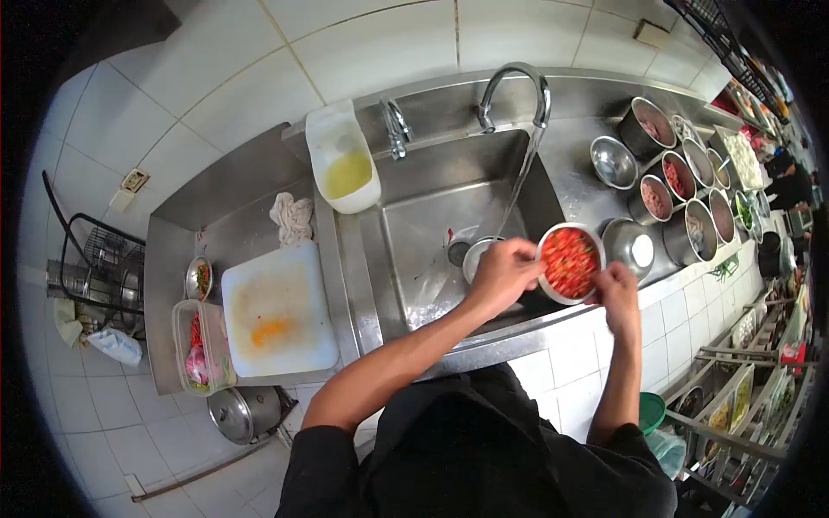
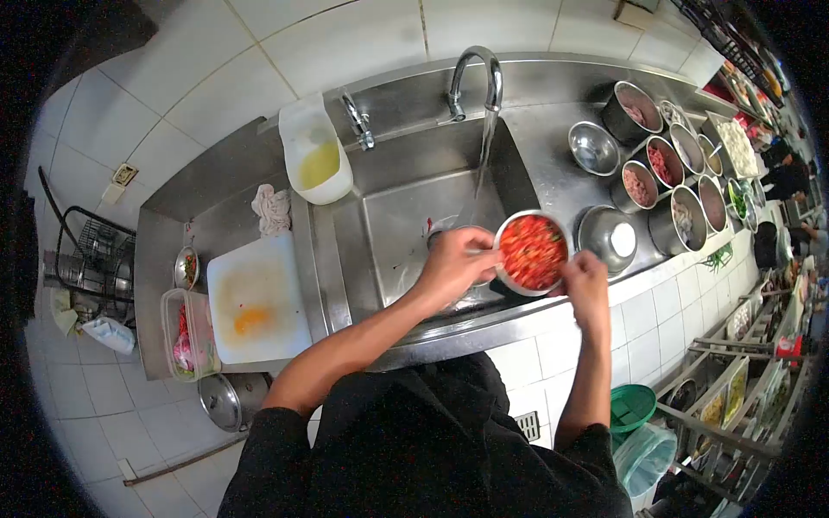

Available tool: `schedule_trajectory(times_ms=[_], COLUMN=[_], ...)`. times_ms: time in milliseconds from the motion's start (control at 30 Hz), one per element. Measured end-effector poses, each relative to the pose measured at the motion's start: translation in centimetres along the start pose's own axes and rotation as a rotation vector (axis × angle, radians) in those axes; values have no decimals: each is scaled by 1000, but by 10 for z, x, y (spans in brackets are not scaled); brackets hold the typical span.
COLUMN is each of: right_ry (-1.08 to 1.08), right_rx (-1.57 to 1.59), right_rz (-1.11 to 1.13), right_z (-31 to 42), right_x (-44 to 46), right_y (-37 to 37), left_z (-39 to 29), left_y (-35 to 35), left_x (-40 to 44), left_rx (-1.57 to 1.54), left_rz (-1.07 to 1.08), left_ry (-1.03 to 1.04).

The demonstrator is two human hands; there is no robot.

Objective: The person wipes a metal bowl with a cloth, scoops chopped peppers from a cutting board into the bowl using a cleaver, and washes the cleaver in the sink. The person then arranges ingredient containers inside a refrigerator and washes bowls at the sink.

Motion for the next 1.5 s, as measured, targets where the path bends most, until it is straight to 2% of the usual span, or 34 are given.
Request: schedule_trajectory(times_ms=[67,100,133,167,200,300,500,533,567,600,633,667,700,733,800,833,867,900,933,967,1033,1133,1200,1267,1333,1400,1433,1500], right_ry=[0,8,-47,-43,-94,-19,2,-100,-314,-445,-509,-343,-143,-334,-309,-696,-994,-854,-506,-297,-138,-59,-40,-52,40,-141,-216,-312], right_rx=[78,120,74,66,206,363,380,122,-780,-1209,-1331,-425,515,264,-418,-1198,-1132,-907,-528,-277,-97,-32,13,10,-272,-237,-264,-277], right_rz=[-133,-118,-48,-116,-116,-37,-240,-223,-316,-373,-367,-32,117,119,-223,-290,-291,-260,-222,-181,-50,191,340,426,246,332,288,220], right_z=[6,10,12,23,26,-3,-5,-2,15,19,19,-10,-39,-32,13,11,20,23,13,2,-11,-13,-4,7,33,71,103,146], right_x=[33,54,83,99,123,239,316,324,317,308,306,330,350,350,244,224,178,148,128,100,53,3,-25,-62,-95,-105,-120,-117], right_y=[-19,-22,-23,-18,-12,9,28,24,22,22,13,-12,-35,-50,-69,-86,-86,-86,-81,-62,-13,41,62,70,92,98,104,64], left_z=[-16,-14,-16,-7,4,26,33,34,36,39,43,45,45,47,56,51,51,53,54,60,69,86,87,104,83,93,89,99], left_y=[4,5,4,2,-1,-26,-119,-138,-157,-177,-196,-214,-231,-250,-287,-307,-323,-343,-364,-380,-404,-412,-408,-398,-380,-375,-388,-390], left_x=[7,3,-4,-9,-16,-35,-93,-107,-123,-139,-157,-174,-191,-205,-235,-250,-261,-275,-291,-303,-321,-341,-333,-327,-334,-334,-343,-340], left_rx=[205,204,211,198,184,146,-3,-32,-44,-59,-88,-115,-162,-178,-245,-189,-209,-209,-205,-197,-200,-177,-64,-105,-63,-172,-211,-209], left_rz=[-51,-1,25,80,136,98,-139,-217,-271,-349,-411,-468,-541,-596,-716,-769,-801,-874,-953,-967,-1010,-1011,-846,-747,-795,-826,-836,-818], left_ry=[130,50,81,3,-78,-122,-192,-199,-213,-199,-186,-173,-184,-162,-138,-127,-106,-64,-22,-53,-39,-77,-19,39,-62,-87,-89,-75])
Point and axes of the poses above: each hand's wrist, its own x-axis towards the middle knuckle, its own y-axis out of the palm, z = x × y, the point moved 8 cm from there along x, towards the middle knuckle, and after that the axes turned 5 degrees about y, right-handed, at the moved point
